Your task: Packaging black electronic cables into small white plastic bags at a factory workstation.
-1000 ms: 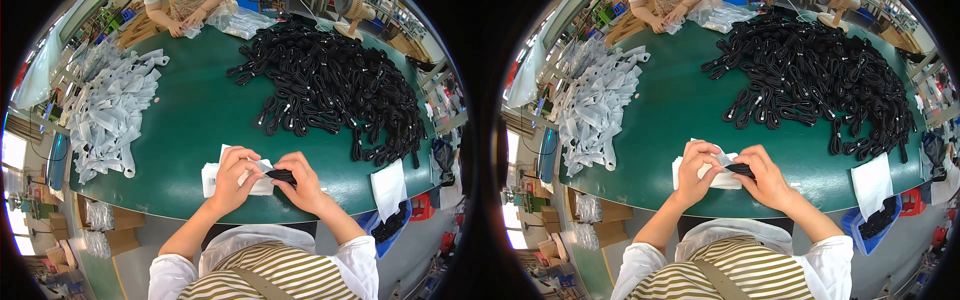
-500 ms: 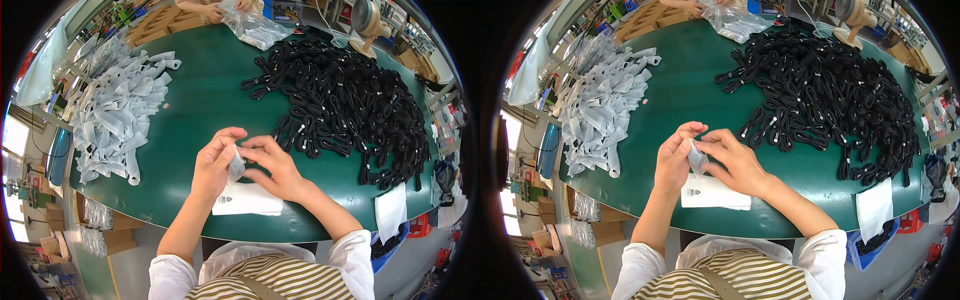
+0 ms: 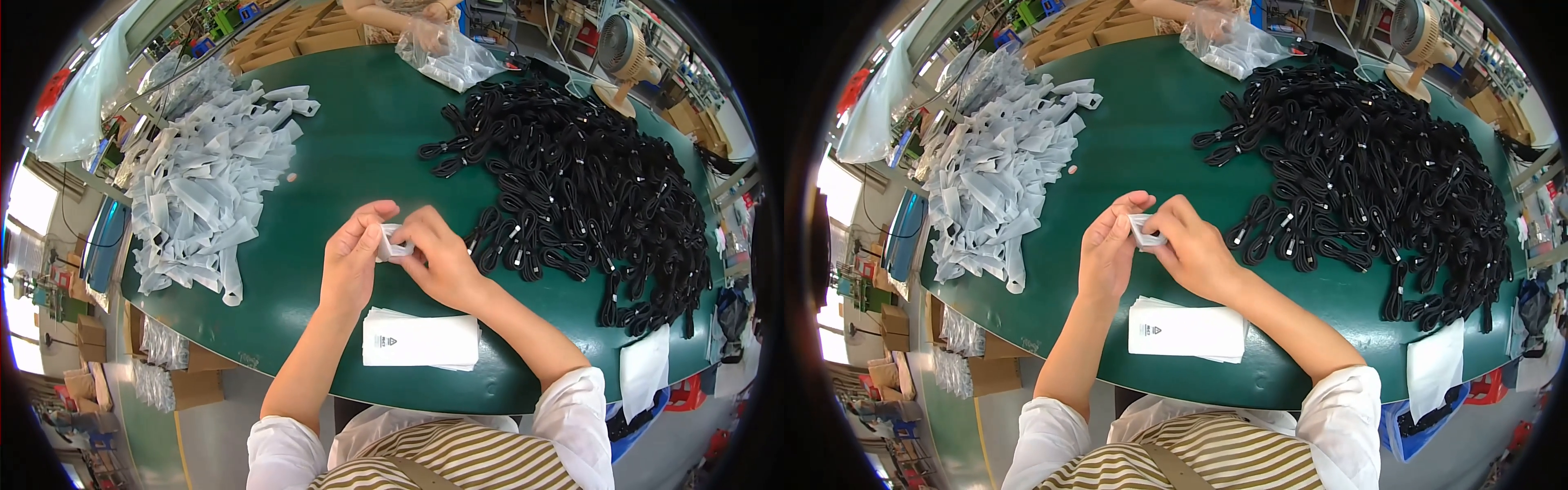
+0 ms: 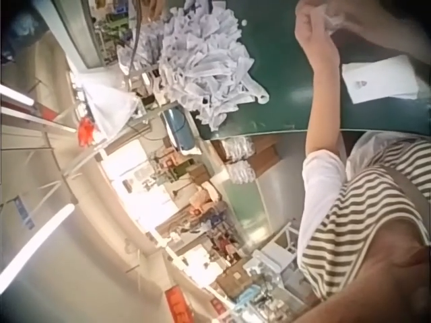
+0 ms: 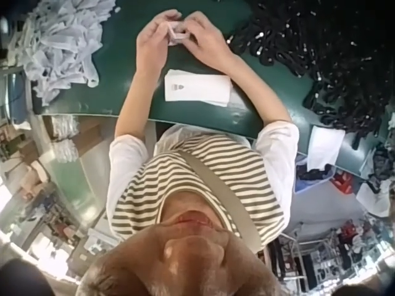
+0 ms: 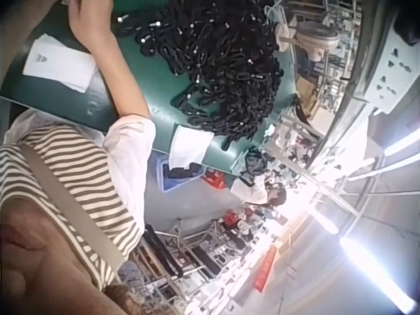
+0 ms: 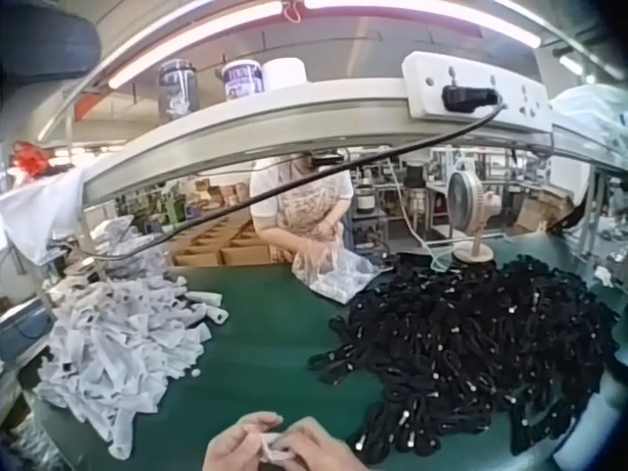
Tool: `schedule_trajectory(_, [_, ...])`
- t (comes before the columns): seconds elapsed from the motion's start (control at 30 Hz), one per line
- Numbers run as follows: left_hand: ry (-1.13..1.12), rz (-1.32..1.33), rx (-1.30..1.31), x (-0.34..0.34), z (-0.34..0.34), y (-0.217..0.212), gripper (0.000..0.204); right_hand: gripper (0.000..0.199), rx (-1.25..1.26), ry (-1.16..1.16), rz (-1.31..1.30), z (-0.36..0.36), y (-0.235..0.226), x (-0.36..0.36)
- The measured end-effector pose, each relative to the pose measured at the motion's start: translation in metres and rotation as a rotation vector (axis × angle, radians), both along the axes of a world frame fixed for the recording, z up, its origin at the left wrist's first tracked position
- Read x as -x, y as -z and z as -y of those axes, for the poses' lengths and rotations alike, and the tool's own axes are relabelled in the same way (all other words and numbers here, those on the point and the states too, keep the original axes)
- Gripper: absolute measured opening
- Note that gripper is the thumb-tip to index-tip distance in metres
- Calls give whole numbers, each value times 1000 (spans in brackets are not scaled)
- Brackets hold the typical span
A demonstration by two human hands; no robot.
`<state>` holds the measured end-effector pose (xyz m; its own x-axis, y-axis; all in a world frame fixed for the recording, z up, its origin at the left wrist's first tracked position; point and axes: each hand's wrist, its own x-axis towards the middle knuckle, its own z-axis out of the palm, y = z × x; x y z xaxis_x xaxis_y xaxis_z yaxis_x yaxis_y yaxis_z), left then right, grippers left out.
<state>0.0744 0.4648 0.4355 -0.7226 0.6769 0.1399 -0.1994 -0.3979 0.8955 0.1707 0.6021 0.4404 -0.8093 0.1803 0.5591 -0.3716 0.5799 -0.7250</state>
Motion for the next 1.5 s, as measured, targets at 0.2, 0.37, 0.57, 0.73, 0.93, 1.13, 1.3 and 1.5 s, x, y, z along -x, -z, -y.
schedule_trajectory(0.2, [-40, -429, 362, -13, -4, 12, 22, 10, 486, -43, 76, -14, 2, -4])
schedule_trajectory(0.37, [-104, -1185, 772, 45, -1, 28, 38, 16, -15, 302, 225, -70, 15, -25])
schedule_trajectory(0.57, [-256, -1637, 894, 86, 6, 43, 42, 15, -624, 263, 315, -102, 38, -49])
schedule_trajectory(0.73, [-321, -1431, 638, 24, 1, 23, 31, 27, -772, 203, 343, -116, 53, -55])
schedule_trajectory(0.93, [129, -1086, 500, -120, 16, 21, 17, 31, -267, 329, 155, -77, 19, -88])
schedule_trajectory(1.13, [15, -1191, 489, -135, 10, 45, 13, 32, 154, 300, 222, -32, 17, -154])
schedule_trajectory(1.3, [10, -962, 545, -139, 16, 46, 11, 34, -169, 291, 141, -16, 28, -193])
schedule_trajectory(1.5, [86, -681, 496, -137, 21, 42, 15, 35, -369, 239, 149, -15, 26, -206])
